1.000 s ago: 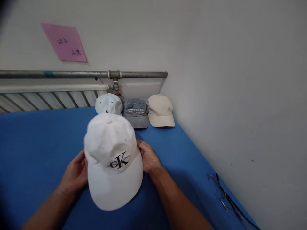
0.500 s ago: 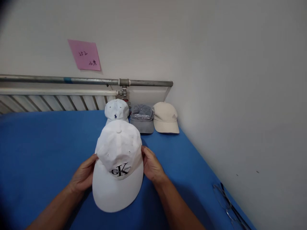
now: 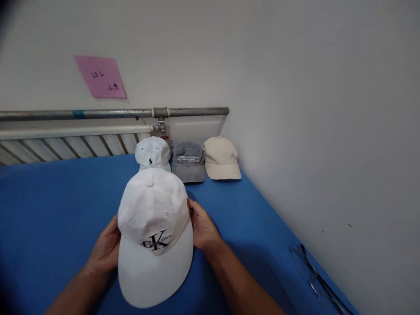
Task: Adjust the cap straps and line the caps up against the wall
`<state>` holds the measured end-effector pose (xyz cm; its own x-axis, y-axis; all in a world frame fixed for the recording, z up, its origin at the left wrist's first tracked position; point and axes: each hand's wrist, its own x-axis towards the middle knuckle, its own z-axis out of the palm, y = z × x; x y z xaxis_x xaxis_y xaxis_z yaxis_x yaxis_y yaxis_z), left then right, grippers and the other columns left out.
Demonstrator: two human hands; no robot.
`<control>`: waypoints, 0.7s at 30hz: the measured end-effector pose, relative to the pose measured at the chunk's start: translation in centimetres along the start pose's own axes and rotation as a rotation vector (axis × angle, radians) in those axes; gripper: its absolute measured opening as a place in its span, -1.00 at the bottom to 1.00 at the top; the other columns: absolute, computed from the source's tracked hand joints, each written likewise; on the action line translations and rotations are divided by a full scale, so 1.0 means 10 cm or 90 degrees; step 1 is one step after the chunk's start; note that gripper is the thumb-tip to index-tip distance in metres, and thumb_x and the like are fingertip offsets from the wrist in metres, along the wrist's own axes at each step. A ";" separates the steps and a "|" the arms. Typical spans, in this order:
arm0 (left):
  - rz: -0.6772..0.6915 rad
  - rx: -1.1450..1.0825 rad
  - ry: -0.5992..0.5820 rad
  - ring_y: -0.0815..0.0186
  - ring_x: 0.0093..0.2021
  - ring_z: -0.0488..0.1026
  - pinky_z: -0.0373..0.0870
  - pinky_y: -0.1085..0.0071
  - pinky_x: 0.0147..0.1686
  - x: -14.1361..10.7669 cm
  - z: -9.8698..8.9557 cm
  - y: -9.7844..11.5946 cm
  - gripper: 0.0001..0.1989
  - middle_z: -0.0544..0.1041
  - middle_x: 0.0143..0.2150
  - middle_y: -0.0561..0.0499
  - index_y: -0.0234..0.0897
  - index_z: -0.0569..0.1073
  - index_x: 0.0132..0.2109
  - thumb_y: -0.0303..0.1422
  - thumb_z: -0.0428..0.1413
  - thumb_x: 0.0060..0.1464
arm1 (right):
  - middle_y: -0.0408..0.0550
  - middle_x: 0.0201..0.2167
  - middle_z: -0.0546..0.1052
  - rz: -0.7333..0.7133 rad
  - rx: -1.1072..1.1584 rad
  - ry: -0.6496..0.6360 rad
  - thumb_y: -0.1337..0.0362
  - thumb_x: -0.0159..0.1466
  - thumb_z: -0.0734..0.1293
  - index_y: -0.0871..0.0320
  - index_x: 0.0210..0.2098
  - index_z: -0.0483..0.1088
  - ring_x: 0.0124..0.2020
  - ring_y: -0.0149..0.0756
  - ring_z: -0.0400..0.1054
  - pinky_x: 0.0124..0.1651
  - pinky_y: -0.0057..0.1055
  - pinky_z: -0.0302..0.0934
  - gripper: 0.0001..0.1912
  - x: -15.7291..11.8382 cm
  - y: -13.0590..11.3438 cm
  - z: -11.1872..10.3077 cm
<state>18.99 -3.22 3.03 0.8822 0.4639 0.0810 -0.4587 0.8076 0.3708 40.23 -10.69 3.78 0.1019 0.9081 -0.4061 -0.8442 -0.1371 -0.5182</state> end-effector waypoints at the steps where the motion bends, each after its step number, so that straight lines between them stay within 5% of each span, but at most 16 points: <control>1: 0.004 -0.001 -0.005 0.11 0.18 0.42 0.13 0.23 0.31 0.00 0.00 0.01 -0.65 0.61 0.01 -0.07 -0.26 0.56 0.09 -0.28 -0.03 0.33 | -0.19 -0.46 0.62 -0.007 0.006 -0.011 0.19 0.16 0.41 0.13 -0.39 0.54 -0.37 -0.30 0.45 -0.13 -0.36 0.25 -0.86 -0.01 -0.01 0.01; 10: 0.033 -0.012 -0.055 0.16 0.15 0.45 0.19 0.30 0.27 -0.09 -0.07 0.07 -0.59 0.52 0.11 -0.11 -0.40 0.50 0.14 -0.32 -0.13 0.37 | -0.13 -0.37 0.64 -0.007 0.057 -0.082 0.15 0.14 0.44 0.16 -0.31 0.55 -0.30 -0.27 0.49 -0.07 -0.34 0.24 -0.79 -0.04 -0.08 0.01; 21: 0.030 -0.036 -0.038 0.25 0.16 0.44 0.14 0.33 0.30 -0.08 -0.20 0.12 -0.53 0.53 0.11 -0.12 -0.40 0.49 0.14 -0.32 -0.24 0.40 | -0.13 -0.50 0.62 0.032 0.084 0.029 0.19 0.27 0.33 0.16 -0.40 0.53 -0.43 -0.30 0.47 -0.20 -0.36 0.28 -0.79 0.02 -0.02 0.03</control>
<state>17.49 -1.88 1.57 0.8637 0.4806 0.1519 -0.5033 0.8058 0.3121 40.22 -10.34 4.01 0.0794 0.8823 -0.4640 -0.9102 -0.1256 -0.3946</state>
